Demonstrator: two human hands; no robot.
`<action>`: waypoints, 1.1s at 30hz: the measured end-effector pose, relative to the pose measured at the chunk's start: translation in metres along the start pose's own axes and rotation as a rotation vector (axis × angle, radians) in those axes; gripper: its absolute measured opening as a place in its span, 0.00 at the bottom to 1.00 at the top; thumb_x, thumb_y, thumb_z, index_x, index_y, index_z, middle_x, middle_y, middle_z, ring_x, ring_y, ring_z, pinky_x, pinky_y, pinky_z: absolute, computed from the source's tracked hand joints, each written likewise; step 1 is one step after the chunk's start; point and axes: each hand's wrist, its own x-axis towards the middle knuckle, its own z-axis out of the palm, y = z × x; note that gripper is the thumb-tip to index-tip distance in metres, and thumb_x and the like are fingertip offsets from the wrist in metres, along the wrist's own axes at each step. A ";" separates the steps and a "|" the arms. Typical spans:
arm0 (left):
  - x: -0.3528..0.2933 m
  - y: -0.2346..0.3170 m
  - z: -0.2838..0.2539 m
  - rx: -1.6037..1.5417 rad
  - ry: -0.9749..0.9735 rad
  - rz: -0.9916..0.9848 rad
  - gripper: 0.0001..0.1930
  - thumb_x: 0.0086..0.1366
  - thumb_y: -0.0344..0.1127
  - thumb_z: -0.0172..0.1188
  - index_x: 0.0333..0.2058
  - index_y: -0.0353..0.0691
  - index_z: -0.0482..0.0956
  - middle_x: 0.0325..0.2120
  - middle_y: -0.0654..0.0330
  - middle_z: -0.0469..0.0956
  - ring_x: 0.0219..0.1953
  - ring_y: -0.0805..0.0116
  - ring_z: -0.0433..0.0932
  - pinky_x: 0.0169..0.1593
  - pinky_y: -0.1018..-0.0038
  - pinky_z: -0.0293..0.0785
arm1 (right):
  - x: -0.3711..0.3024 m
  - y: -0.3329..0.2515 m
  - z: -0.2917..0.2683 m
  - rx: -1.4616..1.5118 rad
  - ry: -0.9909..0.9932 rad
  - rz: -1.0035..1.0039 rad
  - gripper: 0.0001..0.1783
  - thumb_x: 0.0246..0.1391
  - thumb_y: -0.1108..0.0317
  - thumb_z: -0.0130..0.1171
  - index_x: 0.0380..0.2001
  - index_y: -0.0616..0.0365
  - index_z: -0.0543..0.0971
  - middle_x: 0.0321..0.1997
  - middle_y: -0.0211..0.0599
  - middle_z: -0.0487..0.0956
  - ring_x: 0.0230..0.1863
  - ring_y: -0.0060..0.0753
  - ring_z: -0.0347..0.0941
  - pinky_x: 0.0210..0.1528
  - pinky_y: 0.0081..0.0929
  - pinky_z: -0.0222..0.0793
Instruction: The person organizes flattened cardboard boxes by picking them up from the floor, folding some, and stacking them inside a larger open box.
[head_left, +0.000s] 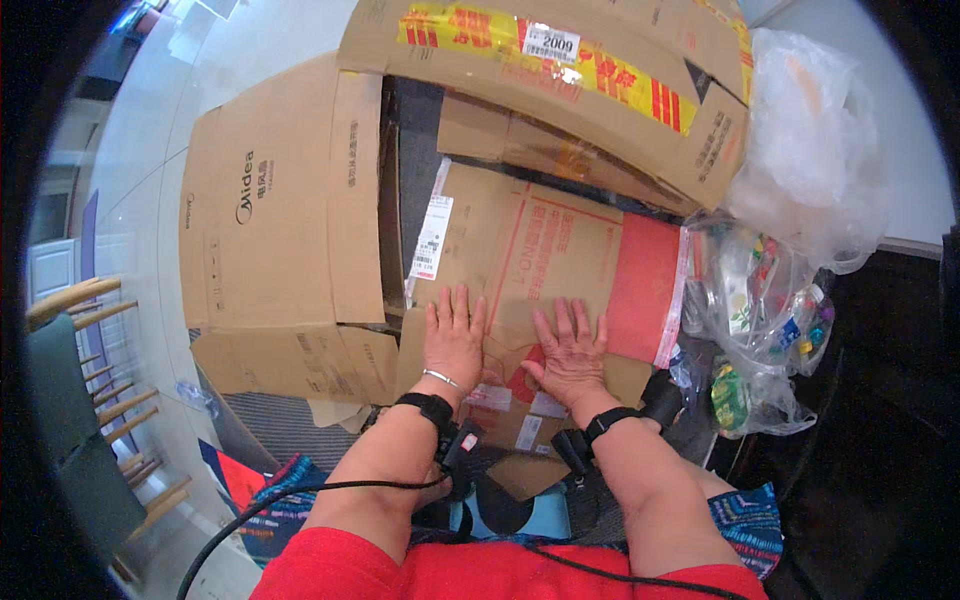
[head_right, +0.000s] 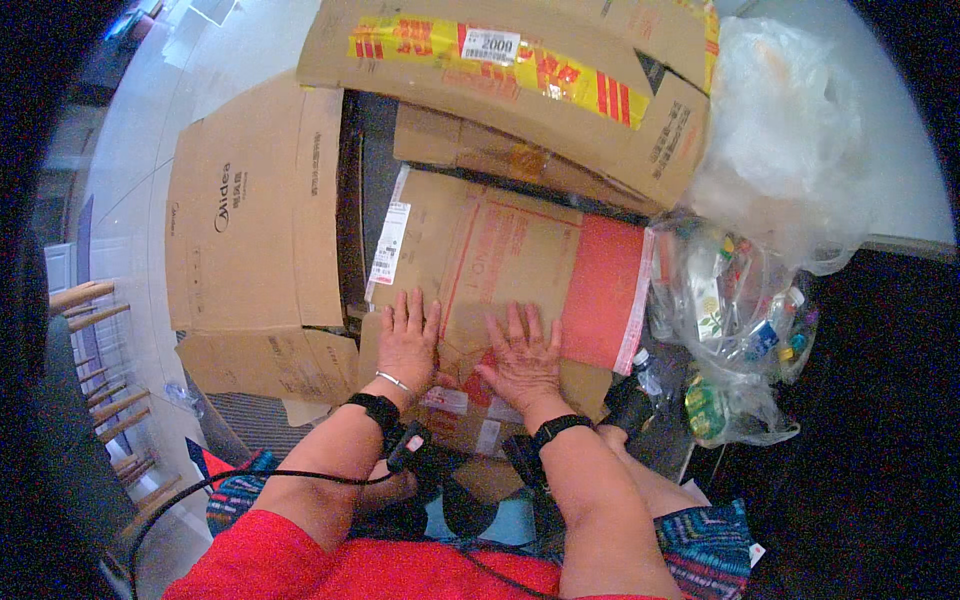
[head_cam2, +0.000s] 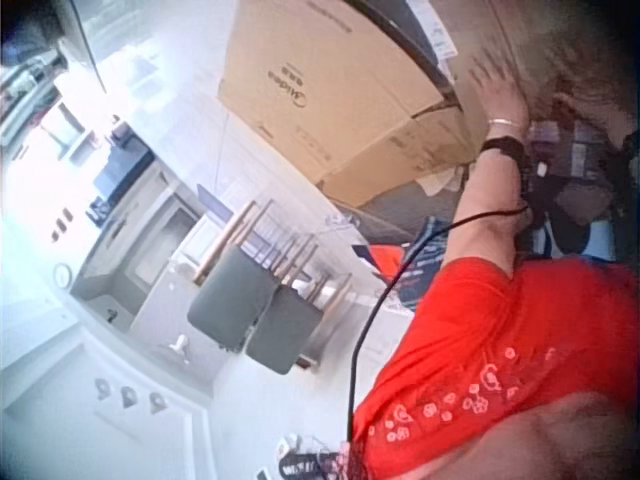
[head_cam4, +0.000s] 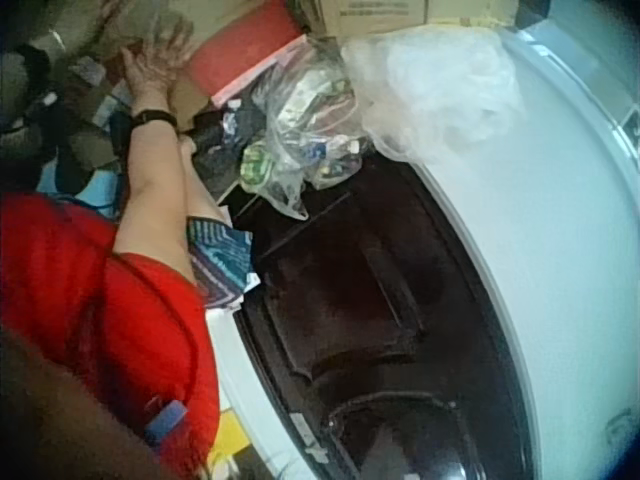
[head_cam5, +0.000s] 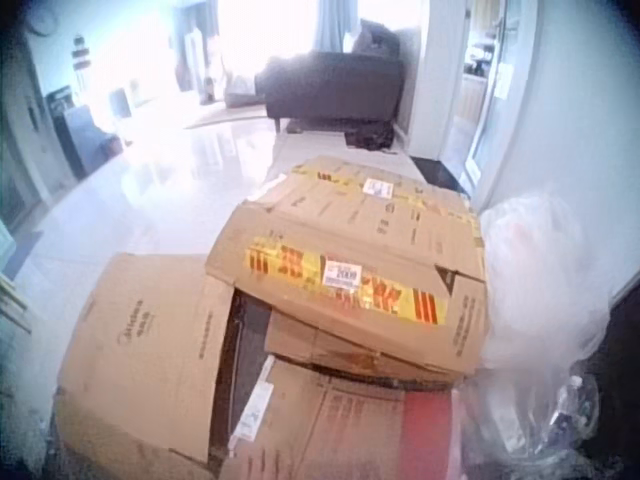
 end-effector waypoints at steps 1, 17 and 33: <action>0.002 0.000 0.001 -0.002 0.005 0.004 0.52 0.33 0.59 0.62 0.56 0.40 0.52 0.57 0.47 0.47 0.60 0.49 0.43 0.59 0.55 0.39 | 0.000 -0.001 0.001 -0.005 0.003 0.002 0.44 0.32 0.41 0.58 0.54 0.40 0.57 0.61 0.34 0.47 0.63 0.44 0.37 0.59 0.55 0.31; 0.002 0.002 0.017 0.115 0.042 -0.080 0.46 0.39 0.53 0.59 0.57 0.44 0.50 0.58 0.50 0.45 0.60 0.49 0.43 0.59 0.54 0.37 | -0.079 0.105 0.025 0.959 0.196 0.966 0.37 0.34 0.63 0.65 0.49 0.62 0.62 0.51 0.46 0.64 0.51 0.41 0.61 0.51 0.33 0.56; 0.007 0.003 0.026 0.095 0.044 -0.067 0.52 0.34 0.54 0.64 0.57 0.41 0.48 0.58 0.47 0.43 0.61 0.48 0.40 0.60 0.55 0.36 | -0.061 0.108 0.004 1.752 0.075 1.200 0.31 0.36 0.56 0.65 0.43 0.64 0.69 0.38 0.38 0.73 0.37 0.35 0.71 0.40 0.35 0.67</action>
